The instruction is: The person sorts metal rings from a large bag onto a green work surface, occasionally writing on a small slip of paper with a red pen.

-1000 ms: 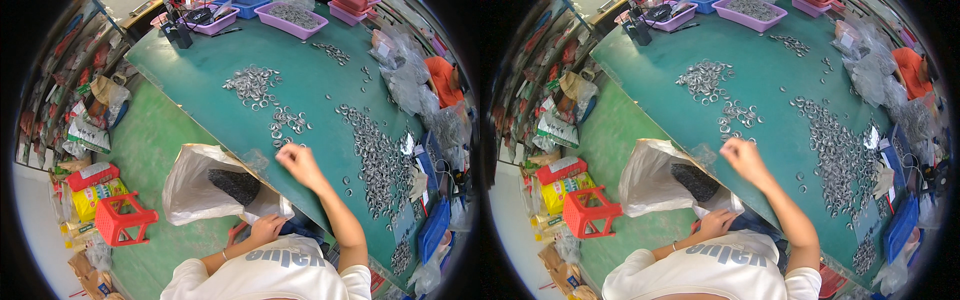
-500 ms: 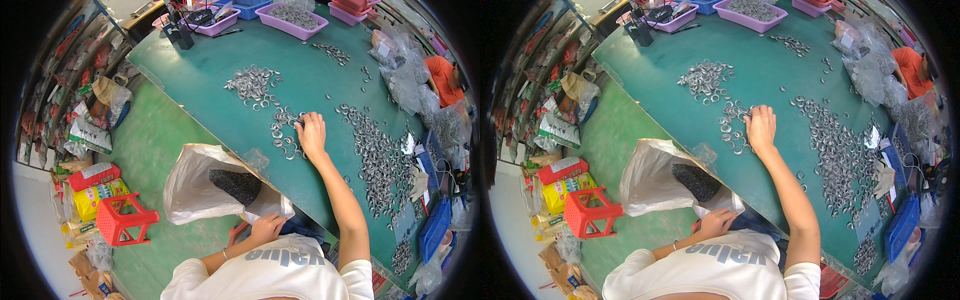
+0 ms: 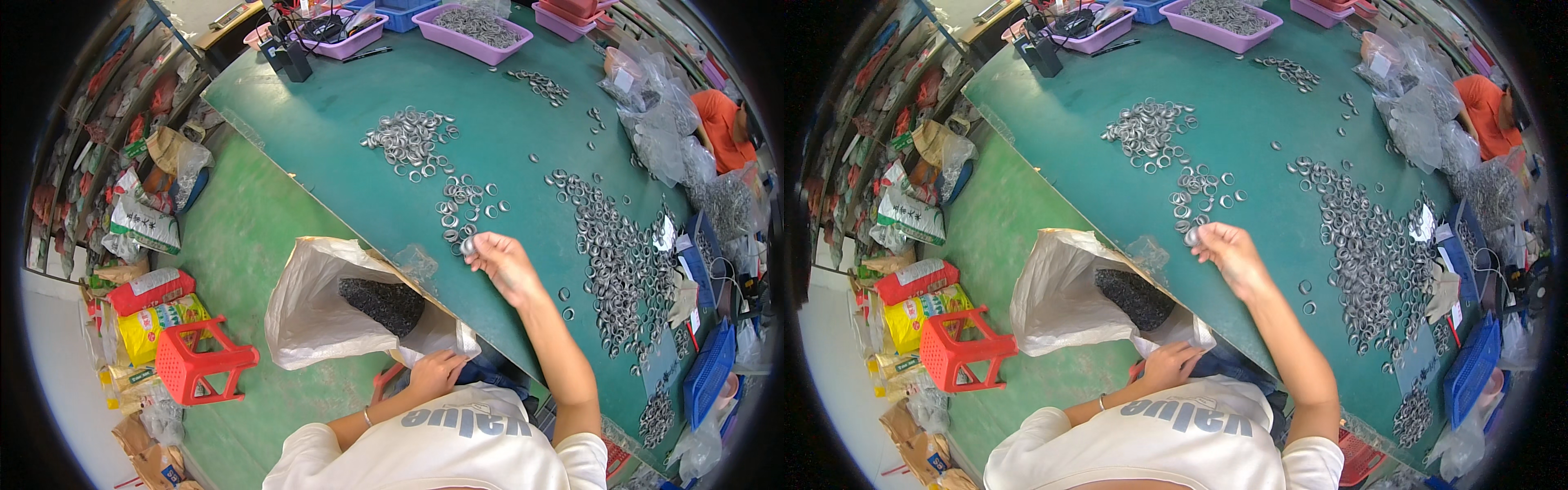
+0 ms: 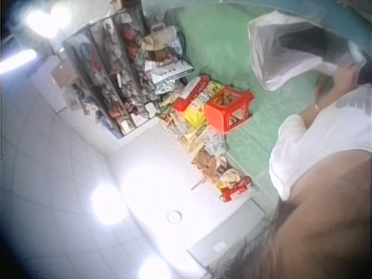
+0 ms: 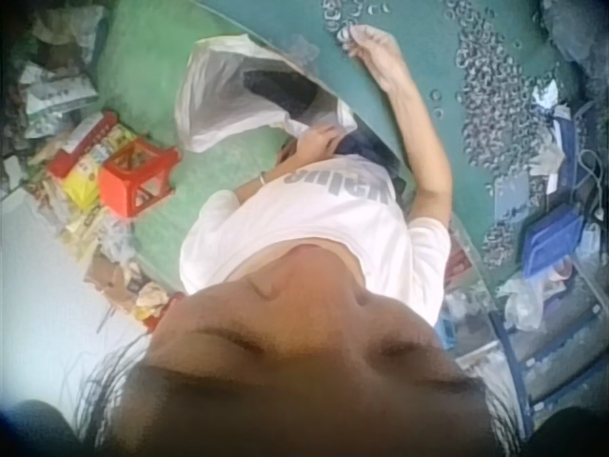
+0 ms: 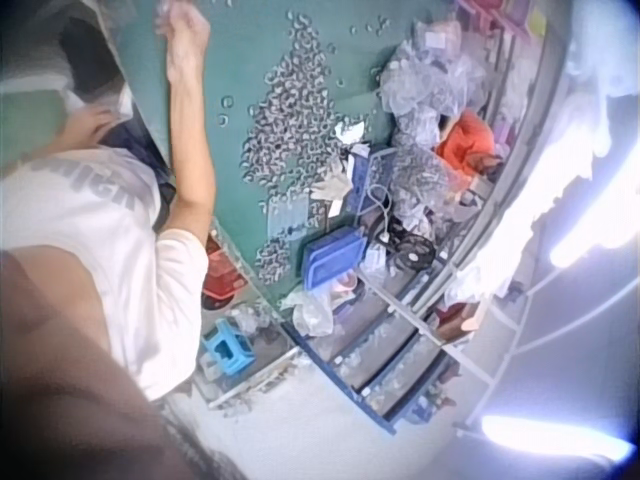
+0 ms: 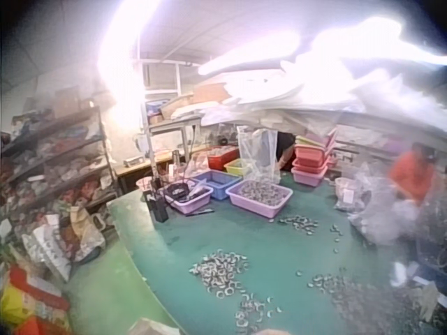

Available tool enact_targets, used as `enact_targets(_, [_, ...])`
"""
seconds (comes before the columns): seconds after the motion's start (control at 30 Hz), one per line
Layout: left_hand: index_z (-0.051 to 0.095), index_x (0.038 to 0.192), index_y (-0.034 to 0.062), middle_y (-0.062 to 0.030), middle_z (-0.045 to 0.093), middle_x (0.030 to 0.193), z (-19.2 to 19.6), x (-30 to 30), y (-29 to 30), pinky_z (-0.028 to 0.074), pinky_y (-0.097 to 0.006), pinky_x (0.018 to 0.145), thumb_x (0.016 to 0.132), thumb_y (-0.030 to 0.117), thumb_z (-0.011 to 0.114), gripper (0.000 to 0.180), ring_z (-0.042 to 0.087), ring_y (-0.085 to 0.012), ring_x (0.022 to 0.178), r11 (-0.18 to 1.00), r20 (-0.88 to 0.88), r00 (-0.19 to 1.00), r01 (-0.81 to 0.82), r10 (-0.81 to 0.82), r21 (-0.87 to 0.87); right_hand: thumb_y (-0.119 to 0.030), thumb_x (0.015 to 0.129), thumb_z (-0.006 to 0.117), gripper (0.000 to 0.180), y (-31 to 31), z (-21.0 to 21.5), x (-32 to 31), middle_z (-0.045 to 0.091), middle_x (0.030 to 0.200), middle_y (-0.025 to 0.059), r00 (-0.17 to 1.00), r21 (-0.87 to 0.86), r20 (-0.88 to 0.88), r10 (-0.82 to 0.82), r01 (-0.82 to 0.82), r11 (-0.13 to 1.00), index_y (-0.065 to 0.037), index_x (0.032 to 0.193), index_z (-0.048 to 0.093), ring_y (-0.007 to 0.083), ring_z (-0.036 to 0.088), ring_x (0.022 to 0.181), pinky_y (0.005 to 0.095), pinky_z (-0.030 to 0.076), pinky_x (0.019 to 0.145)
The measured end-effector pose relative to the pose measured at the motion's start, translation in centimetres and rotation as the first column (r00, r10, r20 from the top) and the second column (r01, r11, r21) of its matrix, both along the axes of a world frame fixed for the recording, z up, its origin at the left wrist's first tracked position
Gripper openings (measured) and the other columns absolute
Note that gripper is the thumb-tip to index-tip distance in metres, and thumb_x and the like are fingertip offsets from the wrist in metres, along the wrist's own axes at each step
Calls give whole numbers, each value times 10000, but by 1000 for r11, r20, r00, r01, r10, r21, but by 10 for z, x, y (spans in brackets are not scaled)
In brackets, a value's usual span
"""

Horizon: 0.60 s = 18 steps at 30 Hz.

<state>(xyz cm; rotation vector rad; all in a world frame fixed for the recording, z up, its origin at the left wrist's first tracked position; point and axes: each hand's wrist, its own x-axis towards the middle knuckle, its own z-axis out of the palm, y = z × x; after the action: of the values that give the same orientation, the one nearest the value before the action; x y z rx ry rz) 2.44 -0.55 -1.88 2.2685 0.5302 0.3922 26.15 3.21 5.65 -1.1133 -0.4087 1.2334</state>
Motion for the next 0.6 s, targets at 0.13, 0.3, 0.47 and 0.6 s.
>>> enact_targets(0.13, [703, 902, 67, -88, 617, 768, -2, 0, 0, 503, -381, 595, 829, 144, 655, 116, 622, -285, 696, 1000, -4, 1000, 5, -5, 6, -138, 901, 632, 119, -2, 5, -42, 647, 853, 30, 806, -61, 563, 184, -182, 981, -29, 902, 680, 96, 572, 747, 249, 457, 656])
enact_targets(0.3, [694, 903, 74, -88, 615, 772, -6, -1, 0, 502, -383, 606, 832, 148, 652, 111, 622, -286, 700, 1000, 16, 1000, 4, -4, 8, -62, 806, 671, 81, 8, -1, -54, 628, 888, 136, 401, 116, 916, -13, -234, 965, 6, 844, 647, 313, 594, 793, 382, 481, 725])
enact_targets(0.47, [685, 922, 98, -88, 607, 785, -7, -2, -1, 502, -372, 624, 839, 149, 646, 105, 622, -286, 710, 1000, 20, 1000, 7, -7, 6, -68, 771, 688, 141, 21, -21, 20, 572, 933, 128, -55, 73, 997, -56, 394, 916, -29, 894, 633, 317, 529, 912, 422, 430, 792])
enact_targets(0.6, [685, 924, 95, -88, 608, 787, -6, -2, 0, 503, -369, 627, 842, 150, 645, 106, 623, -283, 714, 1000, 23, 1000, 11, -12, 4, -49, 789, 672, 138, 22, -29, 40, 559, 969, 122, -141, 18, 989, 38, 376, 926, -19, 913, 619, 315, 511, 935, 421, 420, 786])
